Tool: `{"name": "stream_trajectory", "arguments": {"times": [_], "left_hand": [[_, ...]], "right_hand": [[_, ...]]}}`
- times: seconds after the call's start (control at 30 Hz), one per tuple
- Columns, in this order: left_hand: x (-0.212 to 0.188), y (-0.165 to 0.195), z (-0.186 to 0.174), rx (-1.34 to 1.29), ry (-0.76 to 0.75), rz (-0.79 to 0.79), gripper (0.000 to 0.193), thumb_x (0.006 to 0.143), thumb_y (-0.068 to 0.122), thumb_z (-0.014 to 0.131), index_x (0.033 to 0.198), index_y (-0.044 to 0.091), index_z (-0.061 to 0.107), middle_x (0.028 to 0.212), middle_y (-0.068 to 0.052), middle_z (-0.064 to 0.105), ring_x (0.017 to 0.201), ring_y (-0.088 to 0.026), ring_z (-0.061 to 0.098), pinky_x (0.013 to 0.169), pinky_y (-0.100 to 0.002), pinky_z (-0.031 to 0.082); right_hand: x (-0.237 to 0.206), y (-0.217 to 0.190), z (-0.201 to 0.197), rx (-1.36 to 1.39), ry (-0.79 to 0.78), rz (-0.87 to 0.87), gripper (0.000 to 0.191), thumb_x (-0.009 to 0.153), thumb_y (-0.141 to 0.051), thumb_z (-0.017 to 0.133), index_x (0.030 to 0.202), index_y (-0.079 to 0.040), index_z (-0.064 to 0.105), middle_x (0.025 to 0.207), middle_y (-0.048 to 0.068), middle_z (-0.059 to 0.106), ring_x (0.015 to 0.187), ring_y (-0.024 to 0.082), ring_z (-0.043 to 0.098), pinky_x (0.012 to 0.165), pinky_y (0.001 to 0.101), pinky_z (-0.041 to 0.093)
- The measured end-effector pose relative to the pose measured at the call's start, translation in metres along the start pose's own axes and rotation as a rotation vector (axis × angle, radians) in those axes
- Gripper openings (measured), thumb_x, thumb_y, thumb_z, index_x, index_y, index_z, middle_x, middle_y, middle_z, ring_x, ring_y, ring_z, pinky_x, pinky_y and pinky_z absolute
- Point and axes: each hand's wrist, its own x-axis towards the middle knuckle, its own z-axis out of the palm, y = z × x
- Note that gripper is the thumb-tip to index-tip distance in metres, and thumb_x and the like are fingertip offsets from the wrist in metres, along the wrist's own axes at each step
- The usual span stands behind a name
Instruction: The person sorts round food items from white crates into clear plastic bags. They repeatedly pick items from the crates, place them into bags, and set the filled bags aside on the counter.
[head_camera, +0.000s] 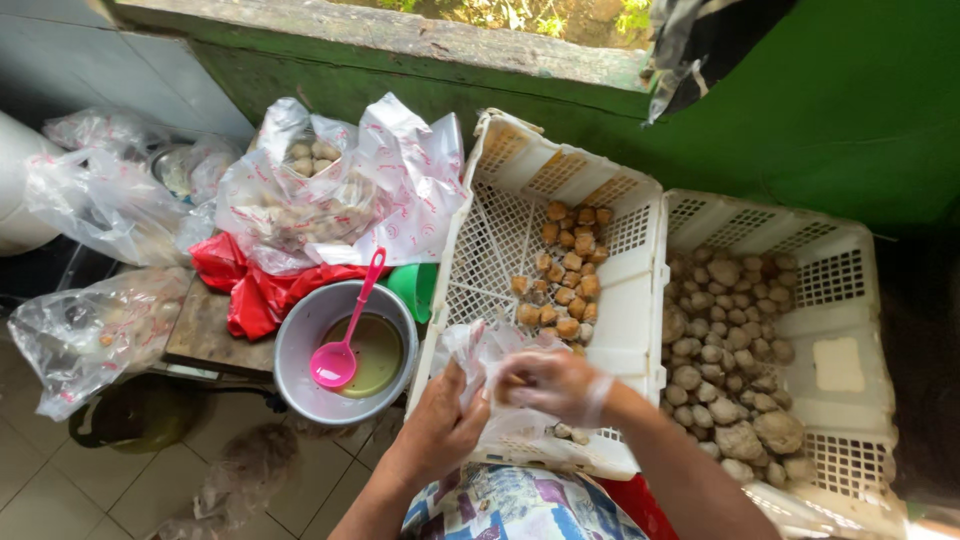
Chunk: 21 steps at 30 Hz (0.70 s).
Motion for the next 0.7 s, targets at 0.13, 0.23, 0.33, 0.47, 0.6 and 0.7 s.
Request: {"name": "stream_trajectory", "arguments": {"times": [0.13,0.23,0.33,0.47,0.6,0.7], "left_hand": [[-0.006,-0.002,0.004,-0.088,0.138,0.168,0.060,0.089,0.000,0.051,0.149,-0.002,0.044,0.106,-0.020,0.069,0.086,-0.028,0.068,0.080,-0.037,0.054],[-0.011,-0.009,0.003,0.141,0.233,0.245,0.040,0.084,0.000,0.058,0.124,-0.008,0.060,0.117,-0.026,0.067,0.105,-0.037,0.068,0.092,-0.040,0.052],[-0.013,-0.018,0.007,0.158,0.161,0.087,0.035,0.079,0.000,0.060,0.112,-0.009,0.064,0.103,-0.025,0.068,0.095,-0.038,0.069,0.084,-0.039,0.055],[-0.016,-0.024,0.014,0.246,0.139,0.206,0.039,0.080,0.003,0.065,0.116,-0.010,0.061,0.104,-0.026,0.067,0.088,-0.041,0.069,0.077,-0.042,0.057],[-0.018,-0.027,0.016,0.287,0.177,0.177,0.038,0.081,0.002,0.066,0.117,-0.008,0.059,0.100,-0.025,0.068,0.082,-0.041,0.069,0.072,-0.045,0.056],[-0.018,-0.032,0.018,0.280,0.223,0.234,0.047,0.082,0.001,0.067,0.127,-0.005,0.054,0.100,-0.026,0.069,0.079,-0.042,0.068,0.071,-0.045,0.055]], "right_hand": [[-0.003,-0.014,0.030,-0.314,0.149,-0.095,0.043,0.090,-0.007,0.059,0.132,0.002,0.060,0.136,0.026,0.060,0.118,0.036,0.060,0.098,0.0412,0.048],[-0.043,0.010,0.021,-0.255,-0.091,0.144,0.040,0.101,-0.021,0.054,0.139,-0.008,0.058,0.133,0.017,0.065,0.122,0.029,0.061,0.107,0.0386,0.046],[-0.065,0.044,-0.007,-0.078,-0.291,0.264,0.034,0.101,-0.033,0.057,0.126,-0.013,0.067,0.124,0.007,0.072,0.110,0.021,0.070,0.103,0.0312,0.052],[-0.028,0.088,-0.061,0.453,-0.016,0.196,0.030,0.095,-0.029,0.071,0.106,-0.001,0.076,0.096,0.018,0.077,0.088,0.028,0.073,0.083,0.0384,0.063],[0.066,0.114,-0.068,-0.034,0.324,0.406,0.037,0.092,-0.029,0.067,0.126,-0.013,0.065,0.124,0.012,0.068,0.107,0.028,0.068,0.096,0.0408,0.051],[0.109,0.132,-0.049,-0.336,0.270,0.414,0.035,0.091,-0.027,0.070,0.120,-0.007,0.066,0.127,0.019,0.066,0.113,0.034,0.065,0.099,0.0431,0.051]]}}
